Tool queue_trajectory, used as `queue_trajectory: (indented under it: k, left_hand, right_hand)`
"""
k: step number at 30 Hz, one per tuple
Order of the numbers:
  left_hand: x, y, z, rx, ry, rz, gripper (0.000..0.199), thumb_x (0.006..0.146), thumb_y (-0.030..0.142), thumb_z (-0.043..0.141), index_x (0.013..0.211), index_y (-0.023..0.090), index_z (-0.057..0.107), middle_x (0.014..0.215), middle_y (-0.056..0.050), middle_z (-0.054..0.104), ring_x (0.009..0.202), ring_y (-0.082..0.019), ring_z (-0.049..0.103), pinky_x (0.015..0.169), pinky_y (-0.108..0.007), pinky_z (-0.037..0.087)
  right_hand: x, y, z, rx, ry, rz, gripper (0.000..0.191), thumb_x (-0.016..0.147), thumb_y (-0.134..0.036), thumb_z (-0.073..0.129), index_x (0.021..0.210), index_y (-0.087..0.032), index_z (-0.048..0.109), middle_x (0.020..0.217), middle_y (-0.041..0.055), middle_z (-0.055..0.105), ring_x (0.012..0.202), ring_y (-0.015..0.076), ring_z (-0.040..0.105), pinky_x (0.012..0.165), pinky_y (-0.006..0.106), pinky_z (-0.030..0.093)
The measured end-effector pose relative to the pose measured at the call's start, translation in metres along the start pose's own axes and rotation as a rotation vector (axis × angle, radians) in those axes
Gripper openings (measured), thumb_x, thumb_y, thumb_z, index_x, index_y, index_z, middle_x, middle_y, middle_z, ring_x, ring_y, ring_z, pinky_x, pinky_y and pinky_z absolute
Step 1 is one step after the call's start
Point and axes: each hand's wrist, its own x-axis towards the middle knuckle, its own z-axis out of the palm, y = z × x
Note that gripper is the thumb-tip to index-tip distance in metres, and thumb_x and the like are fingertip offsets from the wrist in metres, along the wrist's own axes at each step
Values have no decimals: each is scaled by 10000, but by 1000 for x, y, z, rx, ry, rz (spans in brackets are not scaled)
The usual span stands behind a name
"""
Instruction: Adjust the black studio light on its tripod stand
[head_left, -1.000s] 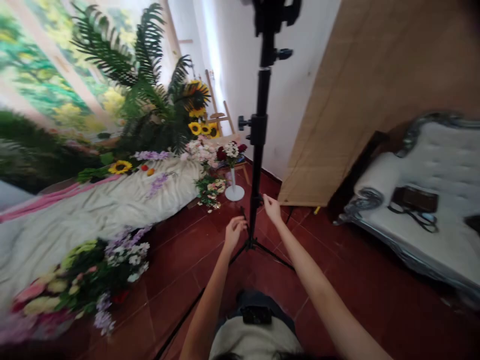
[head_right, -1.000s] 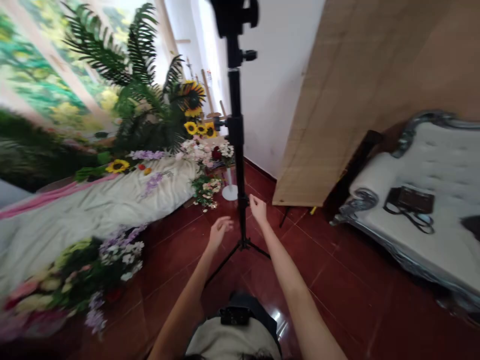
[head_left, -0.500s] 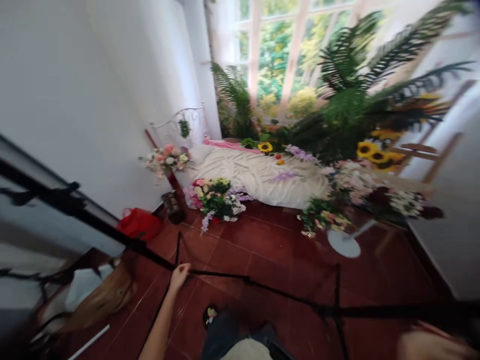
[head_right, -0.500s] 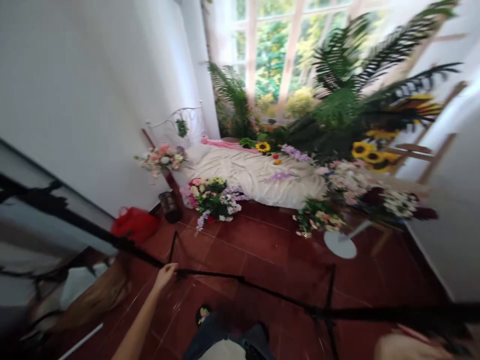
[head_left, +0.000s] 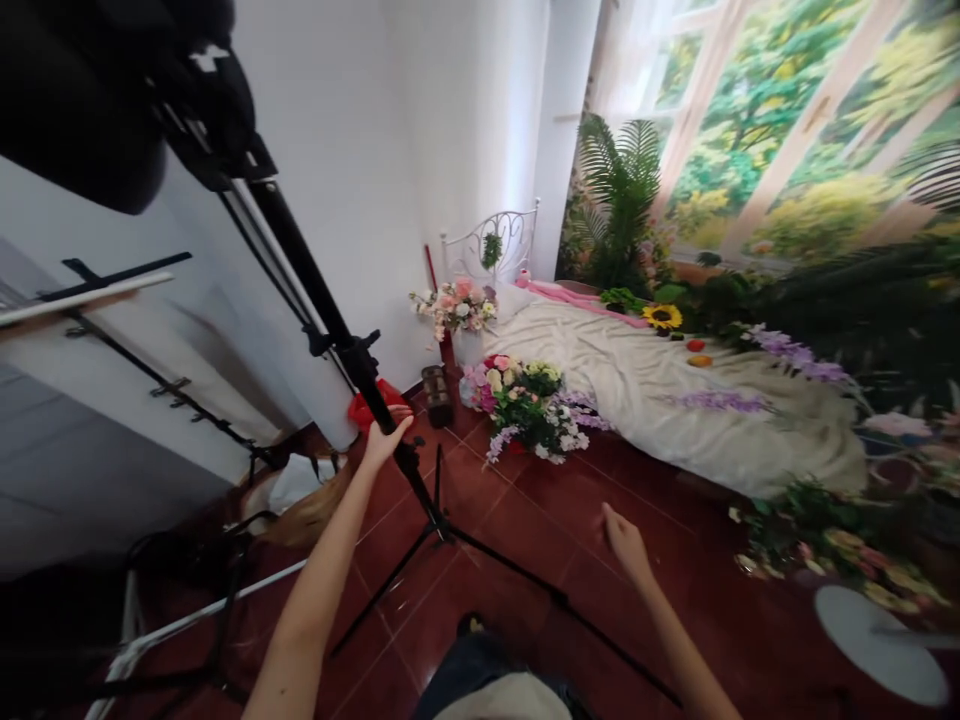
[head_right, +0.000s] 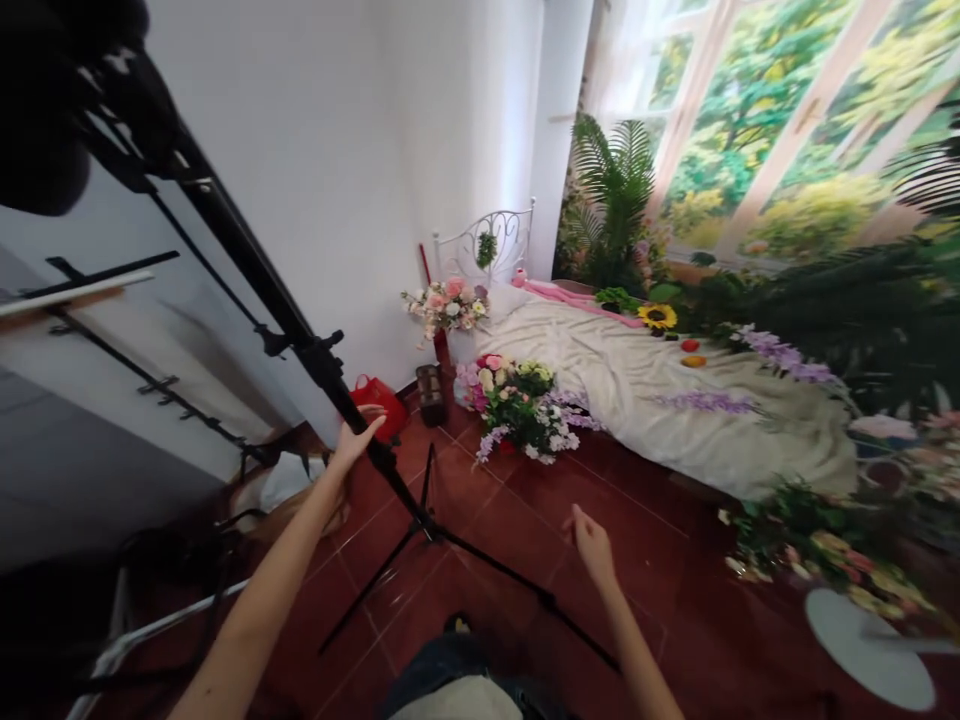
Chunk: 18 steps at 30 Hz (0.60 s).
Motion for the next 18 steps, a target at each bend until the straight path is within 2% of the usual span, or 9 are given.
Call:
queue_trajectory:
  k: [2,3,6,9,11,13,15,18]
  left_hand:
    - [0,-5,-2,-89,-133,-26,335,671,490,611,651,157,581,640,-46,603,615,-141,577,654,-280,481]
    - [-2,-10,-2,-110,-130,-52,360,685,501,590,571,161,558,559,-35,575,542,-126,548,603,-262,469]
    - [-10,-30,-2,-133,-51,-122,419,659,504,610,444,171,475,434,2,489,432,-93,471,513,-223,417]
    - [-13,-47,0,-160,27,-185,413,609,489,651,442,169,451,411,27,453,403,-83,439,467,-209,377]
    - [-13,-55,0,-176,55,-196,395,602,469,656,452,166,451,409,36,441,394,-78,423,448,-204,352]
    - [-11,-59,1,-190,67,-186,370,604,437,657,462,163,454,420,39,438,398,-73,415,441,-200,334]
    - [-10,-62,1,-196,89,-184,340,596,400,663,472,161,456,440,36,447,410,-73,418,441,-199,329]
    - [-10,-65,1,-196,126,-208,288,600,363,654,505,155,477,487,14,491,432,-82,445,441,-201,342]
  right_hand:
    - [20,-32,57,-42,-191,-93,514,788,-614,334,639,-186,577,494,21,564,468,168,537,491,262,412]
    - [28,-48,83,-76,-267,-135,495,795,-595,339,667,-184,584,501,14,569,475,164,542,500,257,419]
    - [49,-95,158,-155,-447,-293,410,836,-494,341,762,-182,596,567,5,607,508,149,564,536,249,441]
    - [67,-144,221,-197,-533,-469,311,866,-351,340,927,-177,591,758,30,663,591,132,596,596,248,462]
    - [79,-176,256,-231,-598,-560,285,840,-268,405,1073,-180,543,912,53,667,634,120,607,628,246,469]
    - [91,-206,284,-303,-725,-657,353,758,-215,529,1109,-185,533,976,62,661,666,121,615,649,236,470]
    - [103,-232,307,-420,-826,-729,318,654,-206,640,969,-176,612,875,52,683,665,135,615,642,222,464]
    - [116,-261,333,-558,-808,-759,163,572,-279,714,667,-167,643,601,20,652,588,141,593,587,205,449]
